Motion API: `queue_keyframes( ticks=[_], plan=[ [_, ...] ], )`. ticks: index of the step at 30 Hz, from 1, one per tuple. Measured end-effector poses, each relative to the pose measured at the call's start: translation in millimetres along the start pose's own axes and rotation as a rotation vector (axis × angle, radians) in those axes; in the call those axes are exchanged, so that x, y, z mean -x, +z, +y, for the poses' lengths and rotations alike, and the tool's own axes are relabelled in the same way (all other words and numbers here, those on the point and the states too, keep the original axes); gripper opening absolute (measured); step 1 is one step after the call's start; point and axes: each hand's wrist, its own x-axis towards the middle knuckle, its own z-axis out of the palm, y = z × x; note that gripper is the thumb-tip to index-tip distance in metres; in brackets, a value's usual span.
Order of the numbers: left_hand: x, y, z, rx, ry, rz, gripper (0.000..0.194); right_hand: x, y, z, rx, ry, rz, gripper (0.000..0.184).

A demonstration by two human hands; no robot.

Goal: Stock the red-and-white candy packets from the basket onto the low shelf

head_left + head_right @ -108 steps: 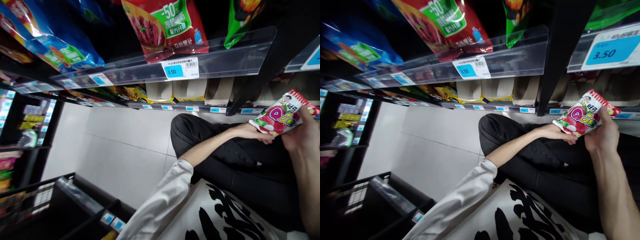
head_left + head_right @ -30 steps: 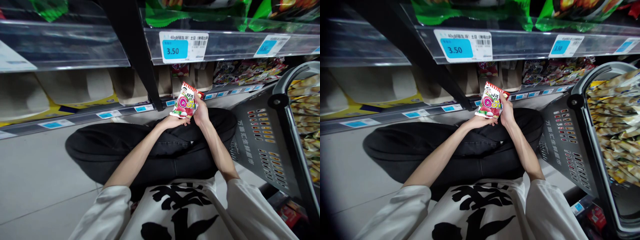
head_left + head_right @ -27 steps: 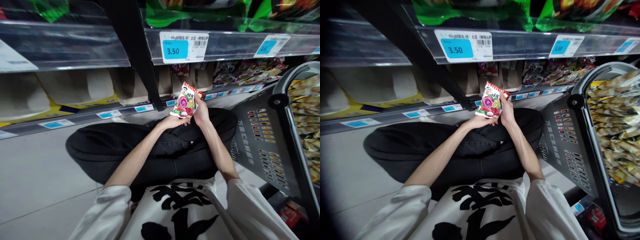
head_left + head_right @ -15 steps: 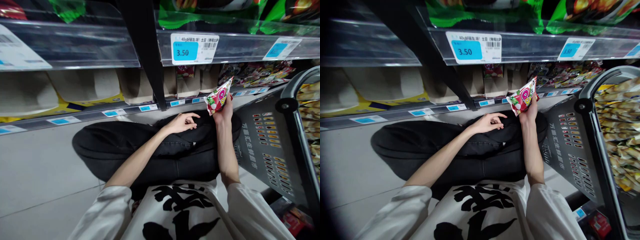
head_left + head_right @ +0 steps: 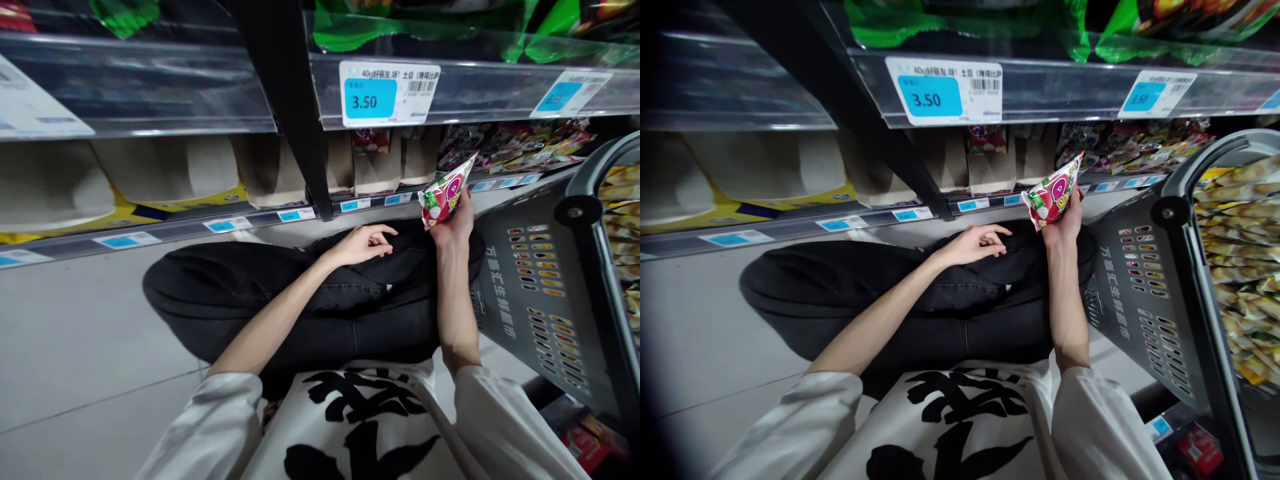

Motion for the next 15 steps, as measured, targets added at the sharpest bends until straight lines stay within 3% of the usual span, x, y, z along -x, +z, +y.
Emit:
queue_keyframes(
  ticks=[4,9,11,15],
  plan=[
    [0.9,1.5,1.5,0.100,0.012,0.061,0.056,21.9,17.2,13.2,0.083,0.064,-0.100,0.029],
    [5.7,2.9,-2.7,0.152,-0.068,0.134,0.039,54.5,35.2,38.4,0.339,0.095,-0.304,0.037],
    [6.8,0.4,-1.5,0.123,-0.088,0.180,0.037,61.6,36.7,40.9,0.441,0.019,-0.363,0.039],
    [24.1,-2.9,10.8,-0.045,-0.136,0.250,0.035,79.4,36.5,37.5,0.634,-0.264,-0.422,0.037]
  ],
)
